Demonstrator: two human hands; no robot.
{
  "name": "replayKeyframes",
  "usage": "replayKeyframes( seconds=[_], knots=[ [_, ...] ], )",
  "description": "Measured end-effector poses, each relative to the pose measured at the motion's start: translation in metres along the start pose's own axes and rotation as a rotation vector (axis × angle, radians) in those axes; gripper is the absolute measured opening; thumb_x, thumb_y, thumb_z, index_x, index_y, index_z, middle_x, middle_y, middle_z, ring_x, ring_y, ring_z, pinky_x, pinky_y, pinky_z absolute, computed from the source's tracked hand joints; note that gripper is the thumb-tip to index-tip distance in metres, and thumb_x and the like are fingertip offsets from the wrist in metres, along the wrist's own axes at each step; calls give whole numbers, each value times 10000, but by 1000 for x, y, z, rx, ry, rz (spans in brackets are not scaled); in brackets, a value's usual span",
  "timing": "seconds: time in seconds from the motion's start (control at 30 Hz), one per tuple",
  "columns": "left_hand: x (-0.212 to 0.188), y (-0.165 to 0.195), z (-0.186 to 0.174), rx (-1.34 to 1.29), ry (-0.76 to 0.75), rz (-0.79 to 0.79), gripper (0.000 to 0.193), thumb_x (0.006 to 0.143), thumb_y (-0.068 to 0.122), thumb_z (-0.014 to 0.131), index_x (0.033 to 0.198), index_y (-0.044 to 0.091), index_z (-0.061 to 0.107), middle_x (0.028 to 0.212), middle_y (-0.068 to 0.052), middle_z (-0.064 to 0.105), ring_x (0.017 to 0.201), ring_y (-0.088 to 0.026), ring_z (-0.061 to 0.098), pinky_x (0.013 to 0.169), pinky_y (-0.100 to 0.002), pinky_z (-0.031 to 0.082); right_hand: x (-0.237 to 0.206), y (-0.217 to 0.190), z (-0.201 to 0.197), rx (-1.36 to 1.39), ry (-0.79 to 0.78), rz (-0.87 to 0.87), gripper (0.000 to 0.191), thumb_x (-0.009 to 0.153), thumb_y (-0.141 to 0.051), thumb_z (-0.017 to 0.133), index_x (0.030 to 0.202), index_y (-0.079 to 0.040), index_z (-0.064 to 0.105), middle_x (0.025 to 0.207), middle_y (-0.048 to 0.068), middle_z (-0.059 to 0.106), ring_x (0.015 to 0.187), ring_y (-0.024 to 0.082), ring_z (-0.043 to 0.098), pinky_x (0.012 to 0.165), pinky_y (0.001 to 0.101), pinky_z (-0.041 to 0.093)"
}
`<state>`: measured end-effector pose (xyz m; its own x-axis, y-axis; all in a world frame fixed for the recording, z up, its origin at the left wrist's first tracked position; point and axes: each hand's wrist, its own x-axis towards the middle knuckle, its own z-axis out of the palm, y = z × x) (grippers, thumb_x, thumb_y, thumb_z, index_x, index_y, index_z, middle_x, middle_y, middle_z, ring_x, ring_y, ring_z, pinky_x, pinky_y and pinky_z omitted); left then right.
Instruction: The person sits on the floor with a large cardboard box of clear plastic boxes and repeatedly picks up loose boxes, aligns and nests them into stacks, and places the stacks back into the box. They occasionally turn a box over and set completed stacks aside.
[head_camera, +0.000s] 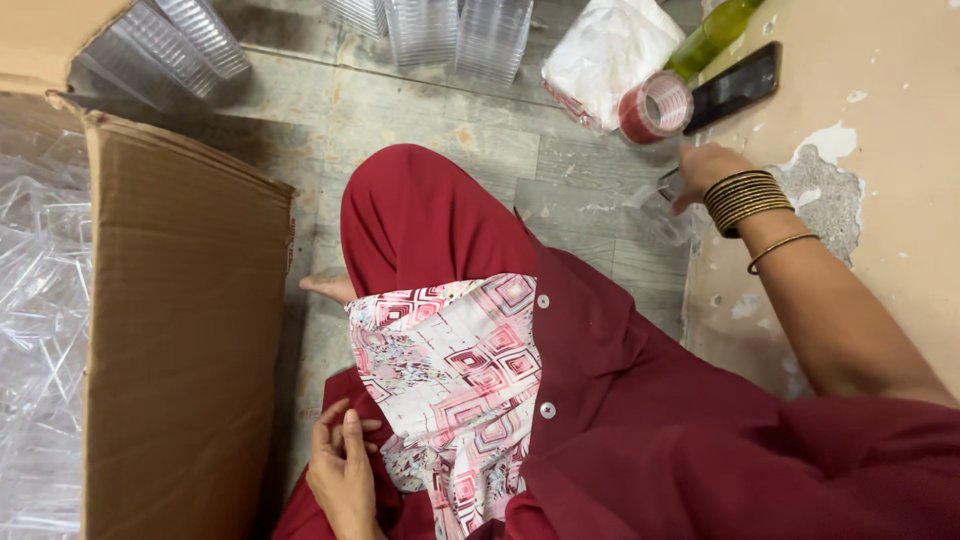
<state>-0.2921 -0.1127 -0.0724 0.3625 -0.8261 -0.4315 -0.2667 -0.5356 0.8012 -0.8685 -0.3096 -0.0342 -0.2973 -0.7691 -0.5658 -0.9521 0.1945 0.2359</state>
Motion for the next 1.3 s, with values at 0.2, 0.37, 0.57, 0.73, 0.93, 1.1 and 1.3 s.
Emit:
replayKeyframes(
  seconds=[0.2, 0.37, 0.57, 0.73, 0.93, 1.1, 1.3],
  knots=[
    [7, 3, 3, -29, -7, -2, 295, 1025, 204, 586, 1237, 4, 633, 801, -68, 750, 637, -67, 593, 588, -225, 479, -11, -16, -12, -102, -14, 103, 727, 594, -370, 990, 1146, 24, 729, 1152, 246, 729, 1086, 384, 714, 947, 468, 582],
    [10, -5, 3, 4, -3, -1, 298, 1027, 208, 586, 1237, 1, 630, 801, -66, 749, 627, -78, 579, 590, -226, 479, -6, -14, -3, -60, 24, 102, 717, 588, -375, 989, 1134, 9, 726, 1122, 232, 743, 1068, 383, 716, 946, 471, 577],
    [6, 8, 4, -74, -7, 3, 282, 1026, 175, 588, 1241, -3, 630, 823, -83, 745, 668, -66, 609, 594, -220, 484, 30, 4, 40, -35, 85, 30, 783, 570, -400, 1002, 1158, 21, 700, 1120, 248, 724, 1055, 391, 704, 926, 456, 573],
    [-14, 50, -15, -231, 71, 193, 203, 1009, 94, 596, 1162, 7, 696, 856, -62, 749, 664, -65, 599, 571, -209, 481, 38, 1, 29, -183, -108, 8, 584, 677, -374, 943, 1087, 13, 790, 1155, 224, 747, 1089, 345, 723, 986, 419, 571],
    [-50, 79, -138, -129, 575, 554, 102, 1010, 74, 640, 1007, 15, 722, 825, -38, 741, 628, -59, 620, 535, -196, 468, -14, -142, -77, 12, 319, -387, 484, 805, -276, 878, 1150, 29, 731, 1165, 225, 720, 1040, 319, 716, 929, 398, 575],
    [-31, 103, -257, -151, 966, 649, 153, 1090, 93, 615, 984, 2, 676, 805, -47, 690, 666, -77, 668, 552, -214, 456, -103, -329, -191, 468, 778, -1193, 402, 912, -195, 823, 1202, 43, 682, 1173, 225, 698, 1000, 297, 711, 882, 381, 578],
    [71, 91, -338, -574, 1047, 773, 183, 1067, 150, 577, 965, 20, 656, 744, -26, 655, 626, -93, 677, 483, -221, 457, -211, -553, -266, 203, 589, -1713, 272, 1041, -269, 767, 1181, -40, 716, 1006, 126, 742, 941, 244, 734, 819, 389, 575]
  ],
)
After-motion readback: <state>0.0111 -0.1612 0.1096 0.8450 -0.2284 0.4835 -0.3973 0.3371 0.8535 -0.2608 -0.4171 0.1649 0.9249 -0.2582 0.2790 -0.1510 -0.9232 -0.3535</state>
